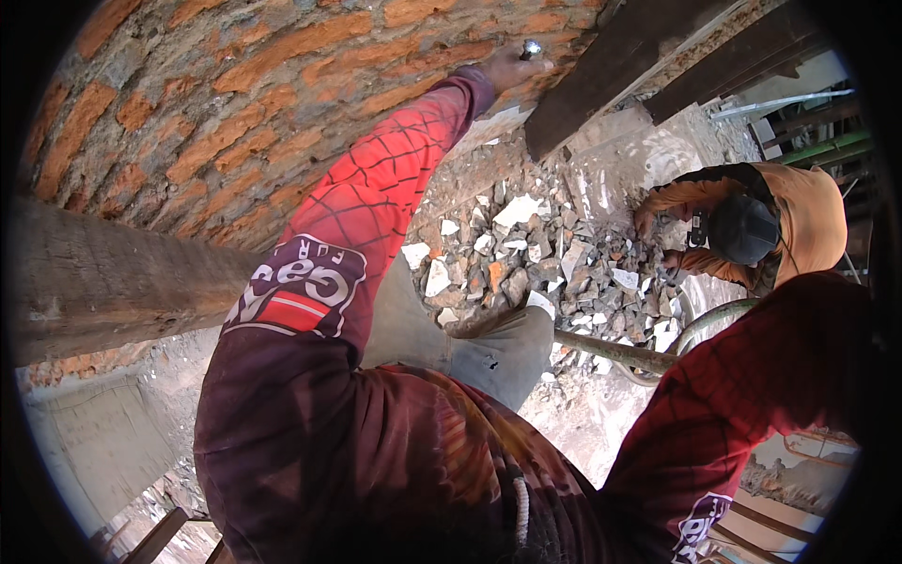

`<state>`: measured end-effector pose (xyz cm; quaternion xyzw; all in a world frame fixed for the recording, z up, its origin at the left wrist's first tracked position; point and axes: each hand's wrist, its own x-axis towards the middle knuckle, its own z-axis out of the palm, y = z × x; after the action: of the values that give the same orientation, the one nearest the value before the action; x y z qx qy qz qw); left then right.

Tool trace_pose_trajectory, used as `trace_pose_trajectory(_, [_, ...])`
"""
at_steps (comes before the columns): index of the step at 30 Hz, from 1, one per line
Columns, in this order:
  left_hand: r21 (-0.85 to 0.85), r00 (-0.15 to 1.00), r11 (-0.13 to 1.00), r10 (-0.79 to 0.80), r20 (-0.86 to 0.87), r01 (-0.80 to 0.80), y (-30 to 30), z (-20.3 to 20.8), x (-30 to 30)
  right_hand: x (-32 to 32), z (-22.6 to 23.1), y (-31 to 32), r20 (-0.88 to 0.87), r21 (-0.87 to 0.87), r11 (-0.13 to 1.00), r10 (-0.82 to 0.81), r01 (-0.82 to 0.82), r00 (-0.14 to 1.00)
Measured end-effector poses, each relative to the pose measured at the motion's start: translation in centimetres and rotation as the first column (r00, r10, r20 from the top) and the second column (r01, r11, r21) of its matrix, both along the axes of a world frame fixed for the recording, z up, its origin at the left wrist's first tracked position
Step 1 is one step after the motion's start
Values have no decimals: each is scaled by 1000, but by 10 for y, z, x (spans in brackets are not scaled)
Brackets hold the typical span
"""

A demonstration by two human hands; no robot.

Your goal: The recorder uses a hammer and a chisel to chip away mortar or brick from a wall.

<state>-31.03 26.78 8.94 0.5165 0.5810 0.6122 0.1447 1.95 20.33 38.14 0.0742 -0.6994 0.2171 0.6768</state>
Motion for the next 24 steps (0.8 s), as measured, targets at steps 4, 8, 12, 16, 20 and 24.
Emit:
trace_pose_trajectory(4, [-48,1000,999,6,13,-6,-3,-11,-13,-54,-150,32,431,-27,982,-158,188,889])
trace_pose_trajectory(8, [334,990,940,-20,-142,67,22,-36,-9,-16,-180,16,725,-686,655,577,318,376])
trace_pose_trajectory(12, [-62,997,998,-13,69,18,10,-22,-20,27,-98,-6,683,-683,707,527,186,506])
trace_pose_trajectory(16, [-17,997,1000,10,81,-9,-8,-14,-12,54,-20,-22,463,-458,887,293,-57,836])
trace_pose_trajectory(20, [46,996,999,-23,87,19,-11,-5,0,34,12,-12,156,-152,984,116,-92,981])
trace_pose_trajectory(24, [84,992,996,-17,122,7,6,-6,7,-17,-63,5,164,-39,995,-80,87,983])
